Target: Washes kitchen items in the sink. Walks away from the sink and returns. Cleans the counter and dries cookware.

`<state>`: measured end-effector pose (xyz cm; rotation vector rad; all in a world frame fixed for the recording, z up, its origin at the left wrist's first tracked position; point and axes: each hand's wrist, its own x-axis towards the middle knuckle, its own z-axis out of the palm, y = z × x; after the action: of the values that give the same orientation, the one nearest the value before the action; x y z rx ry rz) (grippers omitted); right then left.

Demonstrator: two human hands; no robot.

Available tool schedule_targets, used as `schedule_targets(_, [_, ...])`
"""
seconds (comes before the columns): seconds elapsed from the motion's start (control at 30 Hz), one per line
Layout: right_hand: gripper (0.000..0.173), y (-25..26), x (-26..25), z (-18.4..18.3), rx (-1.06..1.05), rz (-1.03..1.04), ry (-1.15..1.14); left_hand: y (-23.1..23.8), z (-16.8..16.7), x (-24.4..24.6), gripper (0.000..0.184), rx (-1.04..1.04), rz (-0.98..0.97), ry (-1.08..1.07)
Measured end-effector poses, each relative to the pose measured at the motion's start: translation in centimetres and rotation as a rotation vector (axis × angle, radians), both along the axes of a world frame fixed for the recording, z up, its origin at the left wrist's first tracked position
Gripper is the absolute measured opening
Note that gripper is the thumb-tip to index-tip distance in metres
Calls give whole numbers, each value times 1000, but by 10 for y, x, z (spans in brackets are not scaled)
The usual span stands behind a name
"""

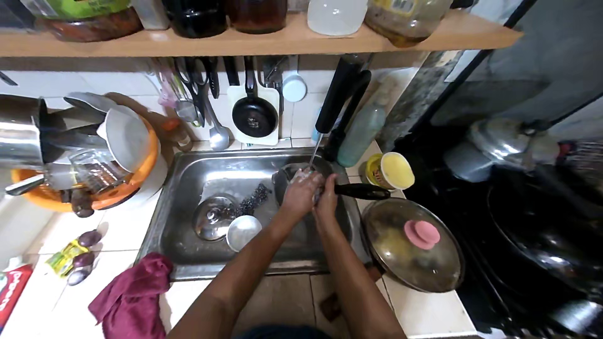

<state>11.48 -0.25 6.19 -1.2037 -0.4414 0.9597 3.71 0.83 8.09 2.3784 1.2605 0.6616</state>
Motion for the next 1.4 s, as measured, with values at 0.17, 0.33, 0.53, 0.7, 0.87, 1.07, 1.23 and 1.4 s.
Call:
schedule_targets(0.17, [43,-9,4,3,31,39,-33,48,36,-29,39,-497,264,-171])
schedule_targets(0.33, [47,-9,28,5,223,92,26,52,-10,-72,43,-853,372,-759])
schedule_targets(0.53, [56,-3,25,10,301,131,113,-7,4,-59,42,-947,420,-1667])
schedule_targets(0.7, [15,8,29,34,-141,143,157,7,-30,-72,50,-803,398,-1511])
schedule_targets(0.87, [41,14,34,50,-173,5,290,54,-46,-79,45,-801,349,-1420])
schedule_targets(1.07, [42,10,29,4,64,14,9,46,-47,-120,57,-1009,436,-579])
schedule_targets(1.23, [35,15,20,-18,148,108,-115,12,-34,-159,36,-877,212,-14])
schedule_targets(1.4, [27,26,15,-37,252,193,-168,1,-53,-167,35,-660,242,225])
